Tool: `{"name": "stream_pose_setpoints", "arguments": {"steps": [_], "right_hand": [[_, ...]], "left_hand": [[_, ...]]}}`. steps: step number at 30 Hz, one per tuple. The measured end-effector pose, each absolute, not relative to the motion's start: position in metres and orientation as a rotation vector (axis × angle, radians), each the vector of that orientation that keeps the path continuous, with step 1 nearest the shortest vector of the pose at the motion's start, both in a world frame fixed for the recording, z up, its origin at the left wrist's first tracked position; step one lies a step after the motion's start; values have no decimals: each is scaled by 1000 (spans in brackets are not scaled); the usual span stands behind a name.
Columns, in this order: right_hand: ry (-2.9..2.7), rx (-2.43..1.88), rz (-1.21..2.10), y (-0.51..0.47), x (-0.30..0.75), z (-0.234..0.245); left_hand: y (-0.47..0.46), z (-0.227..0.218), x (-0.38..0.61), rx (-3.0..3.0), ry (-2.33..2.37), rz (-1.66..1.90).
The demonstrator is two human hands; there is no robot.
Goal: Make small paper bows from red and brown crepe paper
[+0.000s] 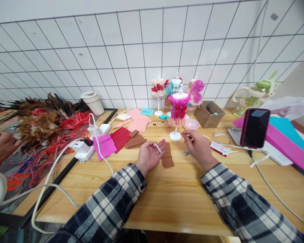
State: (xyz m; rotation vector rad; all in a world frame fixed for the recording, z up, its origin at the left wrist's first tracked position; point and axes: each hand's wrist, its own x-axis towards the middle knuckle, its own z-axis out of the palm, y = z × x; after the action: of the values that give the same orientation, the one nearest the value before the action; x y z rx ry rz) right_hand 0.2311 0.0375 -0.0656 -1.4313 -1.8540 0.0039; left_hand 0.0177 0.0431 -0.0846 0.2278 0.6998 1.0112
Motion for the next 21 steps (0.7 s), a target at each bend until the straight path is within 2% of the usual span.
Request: {"name": "stream_pose_setpoints", "arguments": {"steps": [5,10,14,17,21], "right_hand": [[-1355,-1488,-386,80,295,-42],[-1356,-1664,-508,100,328,-78],[-1175,-1606,-515,86,316,-90],[-1354,-1518,-204,73,283,-85],[-1774,-1367,587,55,220,-87]], "left_hand": [[42,-75,15,230,471,1131],[40,-74,9,241,402,1115],[42,-78,7,319,460,1112],[42,-81,10,403,578,1127],[42,-81,13,497,667,1150]]}}
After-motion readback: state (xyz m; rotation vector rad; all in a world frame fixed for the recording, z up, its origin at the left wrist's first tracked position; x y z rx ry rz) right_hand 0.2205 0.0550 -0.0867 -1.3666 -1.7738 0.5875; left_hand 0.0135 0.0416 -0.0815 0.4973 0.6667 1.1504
